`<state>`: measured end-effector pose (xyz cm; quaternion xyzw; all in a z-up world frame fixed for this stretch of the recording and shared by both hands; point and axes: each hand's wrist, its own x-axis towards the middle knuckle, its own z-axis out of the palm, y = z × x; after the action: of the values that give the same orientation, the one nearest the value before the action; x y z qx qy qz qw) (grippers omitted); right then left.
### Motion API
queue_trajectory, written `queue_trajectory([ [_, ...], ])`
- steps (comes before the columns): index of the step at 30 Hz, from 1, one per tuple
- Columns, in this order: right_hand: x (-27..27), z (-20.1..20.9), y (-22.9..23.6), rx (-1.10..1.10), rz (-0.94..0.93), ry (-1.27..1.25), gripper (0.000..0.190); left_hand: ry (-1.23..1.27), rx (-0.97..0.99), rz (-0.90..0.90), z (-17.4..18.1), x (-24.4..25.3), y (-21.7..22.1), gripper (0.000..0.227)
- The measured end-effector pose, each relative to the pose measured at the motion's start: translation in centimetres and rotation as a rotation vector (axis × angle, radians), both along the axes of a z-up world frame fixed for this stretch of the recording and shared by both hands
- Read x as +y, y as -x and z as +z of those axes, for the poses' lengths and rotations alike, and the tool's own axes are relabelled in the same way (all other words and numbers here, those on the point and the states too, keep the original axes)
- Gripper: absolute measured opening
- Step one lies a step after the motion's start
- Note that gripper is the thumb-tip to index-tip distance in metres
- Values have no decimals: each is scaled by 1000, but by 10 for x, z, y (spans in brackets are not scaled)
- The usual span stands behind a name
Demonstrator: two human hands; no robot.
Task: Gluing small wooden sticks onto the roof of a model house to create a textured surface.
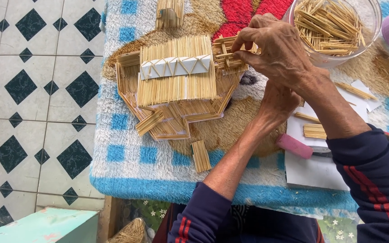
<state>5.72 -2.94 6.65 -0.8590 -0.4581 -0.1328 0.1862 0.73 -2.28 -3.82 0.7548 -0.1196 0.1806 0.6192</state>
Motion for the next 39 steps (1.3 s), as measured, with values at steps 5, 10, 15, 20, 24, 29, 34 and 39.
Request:
queue_trajectory([
  [5,-1,-3,-2,-9,1,-5,8,-32,12,23,-5,-2,-2,22],
  [10,-1,-5,-3,-25,2,1,9,-11,76,-9,-2,0,-1,21],
  [15,-1,-5,-2,-24,14,-18,8,-53,1,36,-4,-1,-2,23],
  [20,0,-3,0,-10,11,-20,9,6,77,25,-1,-1,-2,15],
  [24,-1,-5,0,-25,10,-26,9,-23,7,15,-2,0,-1,24],
  [29,-13,10,5,5,6,-81,12,73,119,-43,20,7,7,20],
  [34,-43,31,19,84,-44,-195,9,-34,203,-74,37,11,10,20],
  [39,-81,37,31,157,-143,-196,7,56,126,-166,45,14,16,10],
])
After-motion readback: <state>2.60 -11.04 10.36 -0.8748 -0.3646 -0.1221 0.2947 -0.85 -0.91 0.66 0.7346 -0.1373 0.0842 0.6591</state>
